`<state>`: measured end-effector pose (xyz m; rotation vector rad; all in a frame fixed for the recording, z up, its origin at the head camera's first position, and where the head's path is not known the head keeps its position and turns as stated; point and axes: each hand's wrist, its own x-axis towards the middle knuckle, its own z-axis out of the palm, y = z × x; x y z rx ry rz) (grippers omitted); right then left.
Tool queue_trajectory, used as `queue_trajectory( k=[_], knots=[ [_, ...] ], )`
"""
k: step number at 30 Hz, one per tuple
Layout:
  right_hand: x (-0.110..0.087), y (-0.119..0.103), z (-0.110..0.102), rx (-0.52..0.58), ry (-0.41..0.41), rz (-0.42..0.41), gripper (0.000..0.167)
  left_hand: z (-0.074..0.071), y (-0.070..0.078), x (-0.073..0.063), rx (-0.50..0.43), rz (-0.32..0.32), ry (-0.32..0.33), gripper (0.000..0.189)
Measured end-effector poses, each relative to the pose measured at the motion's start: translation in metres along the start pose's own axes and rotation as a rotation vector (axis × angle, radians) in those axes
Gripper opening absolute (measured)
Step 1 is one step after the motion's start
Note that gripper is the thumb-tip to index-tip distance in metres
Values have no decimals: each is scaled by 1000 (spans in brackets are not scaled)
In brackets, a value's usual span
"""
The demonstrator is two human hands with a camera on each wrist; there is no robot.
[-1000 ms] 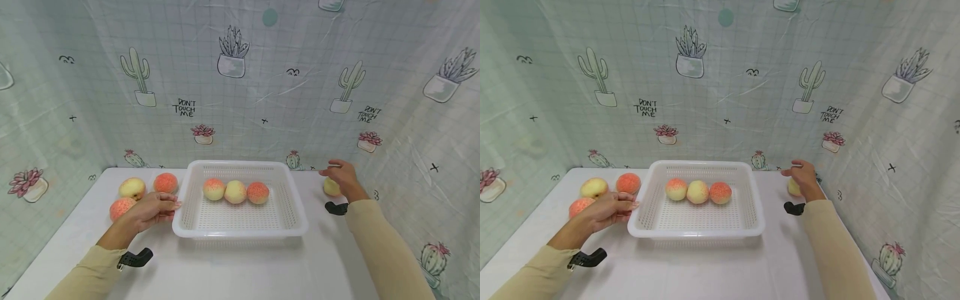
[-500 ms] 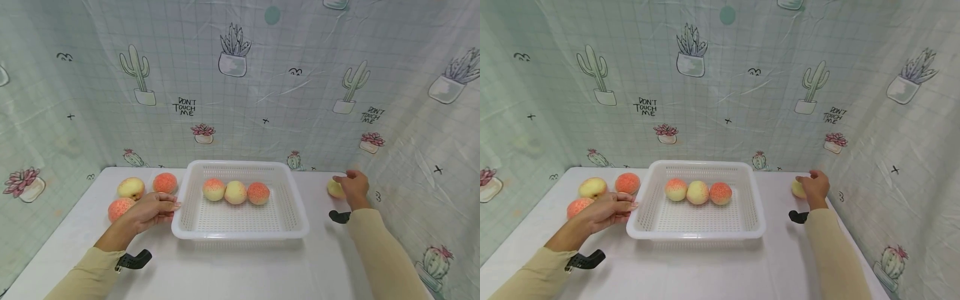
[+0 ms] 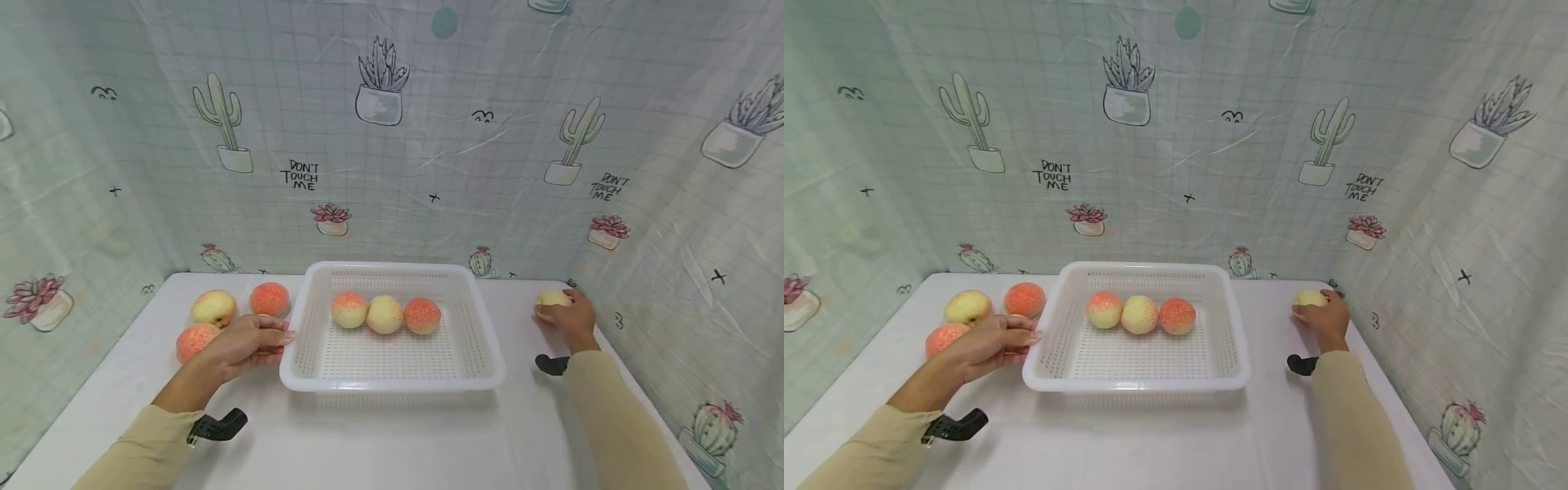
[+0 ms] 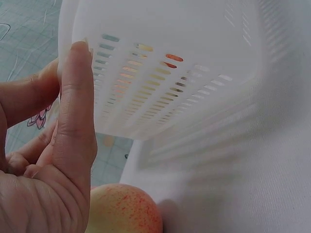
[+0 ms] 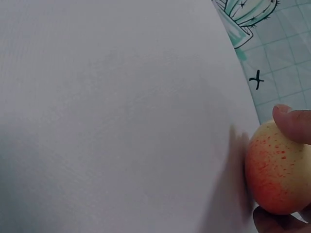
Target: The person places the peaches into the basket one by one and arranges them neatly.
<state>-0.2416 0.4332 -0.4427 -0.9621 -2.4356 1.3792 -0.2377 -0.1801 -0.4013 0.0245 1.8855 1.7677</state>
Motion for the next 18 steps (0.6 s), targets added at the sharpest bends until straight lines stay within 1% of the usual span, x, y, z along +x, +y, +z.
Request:
queue_trajectory(
  k=[3,7,10,13,18],
  knots=[
    [0,5,2,-11,15,-8,92,0,0,-1,2,1,-2,36],
    [1,10,2,-30,23,-30,92,-2,-1,-1,0,1,-7,35],
    [2,10,1,-32,13,-38,93,-3,-1,0,4,2,-8,36],
    [2,9,0,-32,-1,-39,94,-2,-1,1,2,-7,5,35],
    [2,6,0,-41,-22,-59,92,-2,-1,1,1,-5,-4,37]
  ],
)
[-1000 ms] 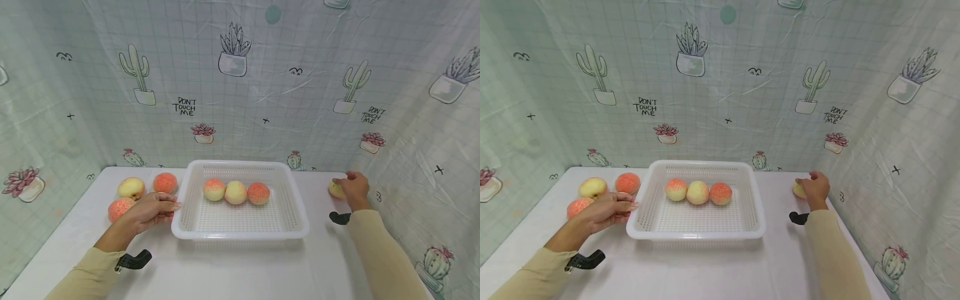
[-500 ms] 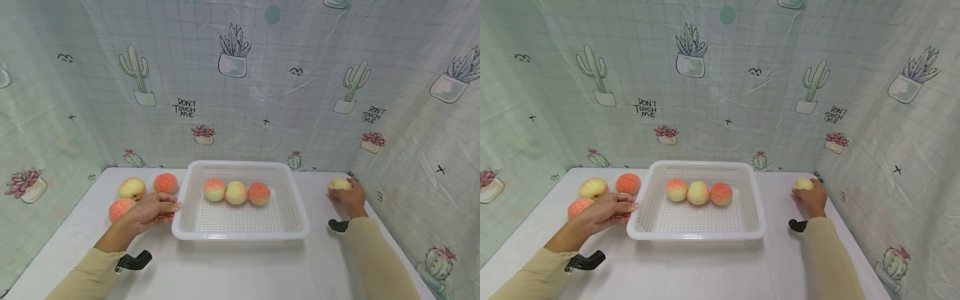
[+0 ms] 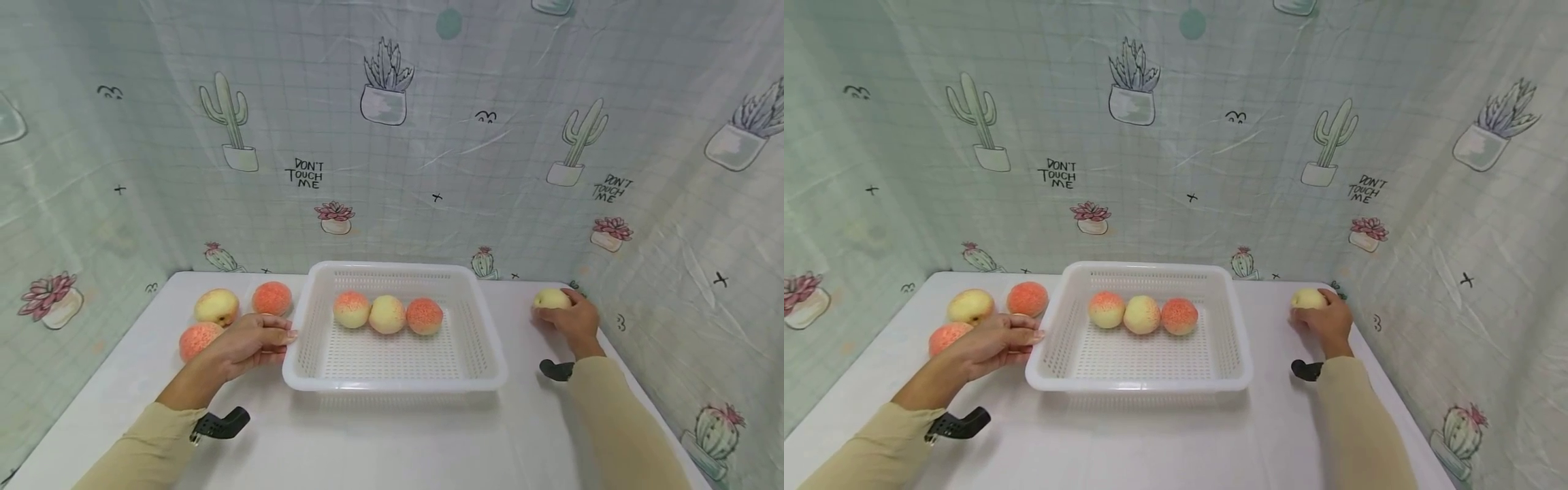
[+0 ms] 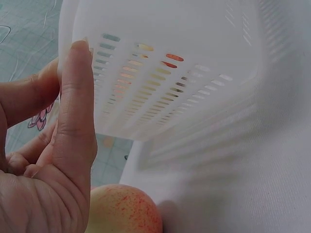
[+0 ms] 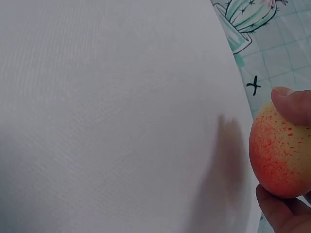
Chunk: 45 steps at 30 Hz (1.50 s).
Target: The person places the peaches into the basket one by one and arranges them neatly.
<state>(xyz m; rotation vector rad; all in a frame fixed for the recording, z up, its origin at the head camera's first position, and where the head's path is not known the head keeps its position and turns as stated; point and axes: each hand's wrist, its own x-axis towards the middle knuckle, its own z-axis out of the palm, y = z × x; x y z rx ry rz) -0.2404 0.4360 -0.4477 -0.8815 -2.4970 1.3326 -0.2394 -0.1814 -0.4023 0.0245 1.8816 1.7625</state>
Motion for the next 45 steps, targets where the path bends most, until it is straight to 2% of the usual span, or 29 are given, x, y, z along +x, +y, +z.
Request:
queue_trajectory(
  k=[13,19,24,32,40,45],
  knots=[
    [-6,-19,-6,-69,-50,-92,92,1,2,0,8,7,-9,40],
    [-17,-31,-9,-43,-76,-142,89,2,1,0,8,11,-16,39],
    [-23,-39,-11,-39,-100,-174,94,1,1,0,6,9,-13,38],
    [-31,-50,-14,-7,-123,-281,89,1,2,-3,-7,8,-13,33],
    [-40,-62,-18,7,-182,-315,90,1,2,-4,-20,3,-18,27],
    [-47,-70,-21,-23,-197,-345,89,1,2,-3,-18,7,-22,30]
  ],
)
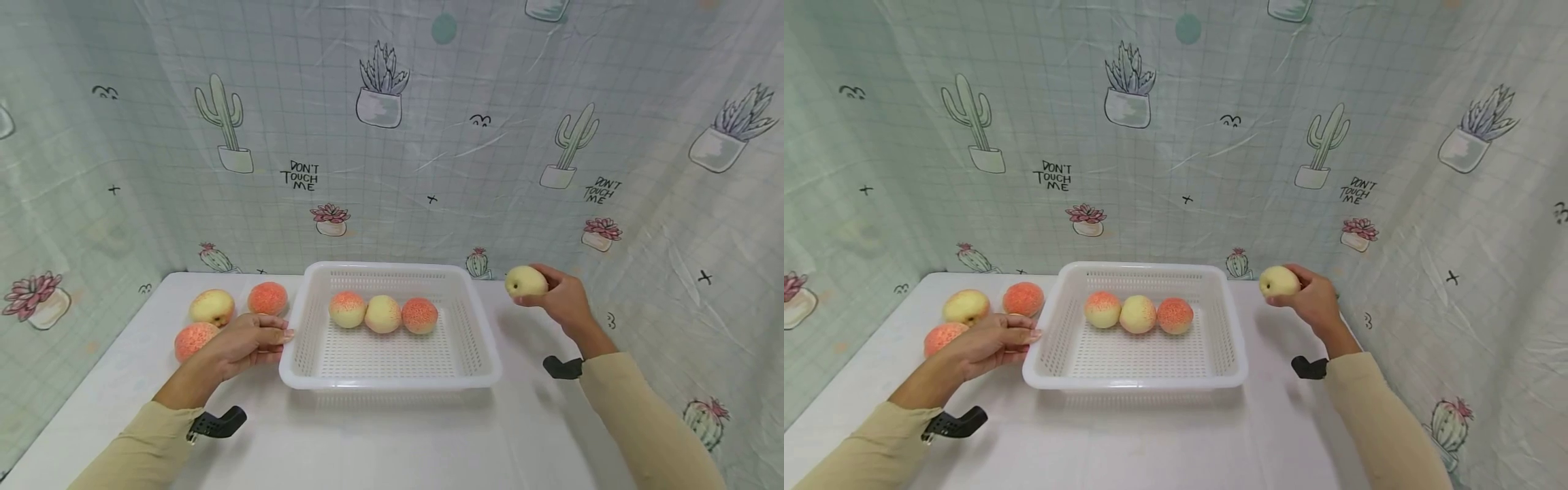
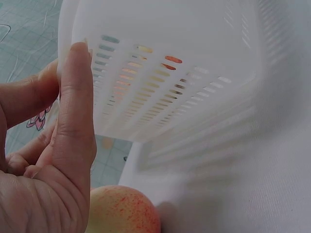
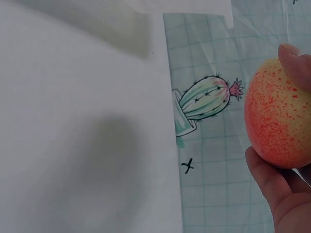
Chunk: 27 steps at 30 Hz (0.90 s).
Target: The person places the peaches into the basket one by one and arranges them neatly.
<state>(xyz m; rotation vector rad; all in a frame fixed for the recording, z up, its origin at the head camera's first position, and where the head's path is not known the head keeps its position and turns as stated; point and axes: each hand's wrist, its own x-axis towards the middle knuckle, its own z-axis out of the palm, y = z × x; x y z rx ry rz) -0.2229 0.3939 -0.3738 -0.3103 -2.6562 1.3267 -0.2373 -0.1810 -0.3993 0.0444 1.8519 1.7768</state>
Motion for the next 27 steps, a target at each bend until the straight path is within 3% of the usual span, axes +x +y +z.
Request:
queue_trajectory(
  k=[11,27],
  knots=[
    [-6,-21,4,6,-68,-108,86,-1,-1,1,-15,-3,-10,30],
    [-6,-50,16,37,-159,-117,83,0,-1,0,-3,0,8,32]
  ],
)
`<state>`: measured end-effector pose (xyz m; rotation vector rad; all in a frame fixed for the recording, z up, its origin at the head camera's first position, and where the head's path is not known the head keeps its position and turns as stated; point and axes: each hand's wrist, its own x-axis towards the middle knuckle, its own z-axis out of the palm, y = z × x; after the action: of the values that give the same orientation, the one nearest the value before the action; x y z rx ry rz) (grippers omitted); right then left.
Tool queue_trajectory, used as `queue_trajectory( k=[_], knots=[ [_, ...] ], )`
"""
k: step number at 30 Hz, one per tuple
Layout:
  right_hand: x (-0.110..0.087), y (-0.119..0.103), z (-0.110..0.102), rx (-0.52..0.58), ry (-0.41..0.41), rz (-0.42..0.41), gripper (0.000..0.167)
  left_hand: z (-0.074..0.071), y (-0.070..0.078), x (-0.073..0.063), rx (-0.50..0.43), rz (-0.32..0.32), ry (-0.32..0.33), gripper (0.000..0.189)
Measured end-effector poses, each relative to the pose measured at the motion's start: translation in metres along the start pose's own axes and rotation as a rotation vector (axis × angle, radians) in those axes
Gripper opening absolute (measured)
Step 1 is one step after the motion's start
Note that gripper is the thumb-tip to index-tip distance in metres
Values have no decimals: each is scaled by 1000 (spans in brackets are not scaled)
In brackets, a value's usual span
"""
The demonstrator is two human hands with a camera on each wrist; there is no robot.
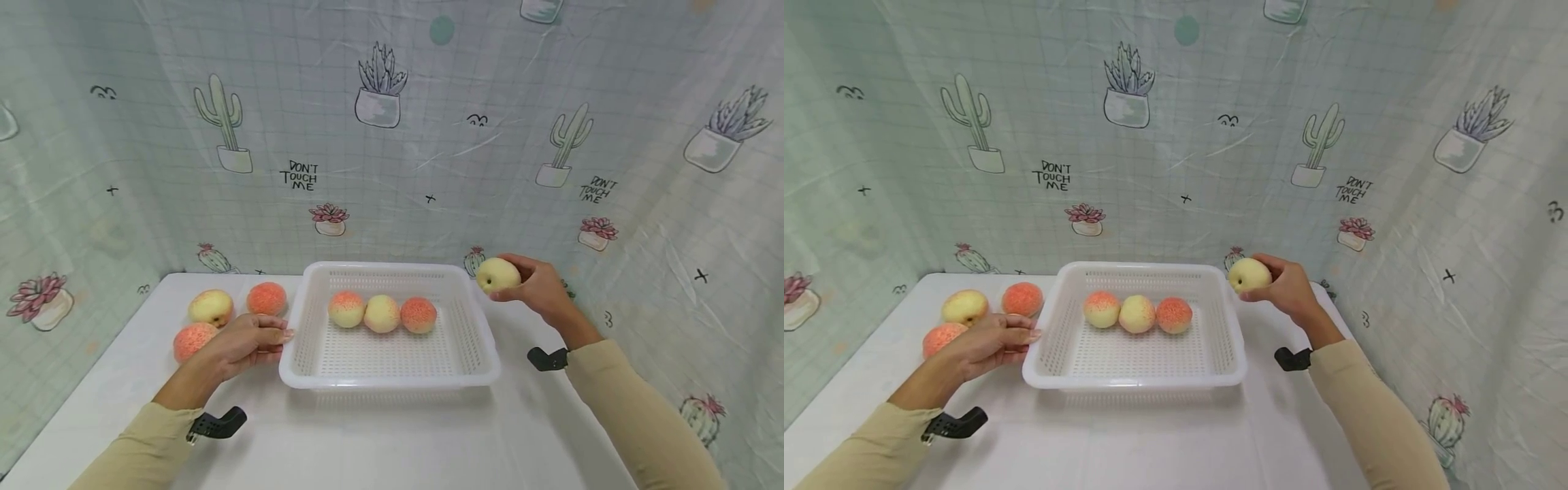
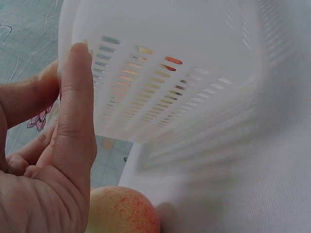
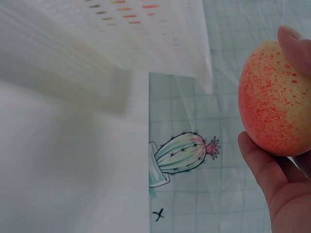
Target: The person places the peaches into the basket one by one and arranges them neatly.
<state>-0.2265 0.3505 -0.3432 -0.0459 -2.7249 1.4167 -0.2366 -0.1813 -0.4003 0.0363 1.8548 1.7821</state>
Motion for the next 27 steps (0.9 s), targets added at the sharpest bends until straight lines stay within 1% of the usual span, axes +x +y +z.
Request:
queue_trajectory(
  k=[4,8,11,14,19,23,27],
  knots=[
    [1,-5,3,12,-12,2,84,0,-1,1,3,-2,8,29],
    [2,-8,7,16,-21,-18,84,-1,-1,1,9,0,11,28],
    [4,-10,10,12,-26,-37,84,-1,-1,0,8,0,10,29],
    [4,-14,12,8,-37,-39,85,0,-1,0,3,-2,14,31],
    [6,-21,16,-2,-68,-53,86,-1,0,-2,8,9,13,33],
    [7,-27,19,-3,-100,-74,84,0,-2,-2,10,12,14,32],
    [8,-33,23,-14,-111,-84,86,0,-2,-1,1,12,16,32]
  ],
)
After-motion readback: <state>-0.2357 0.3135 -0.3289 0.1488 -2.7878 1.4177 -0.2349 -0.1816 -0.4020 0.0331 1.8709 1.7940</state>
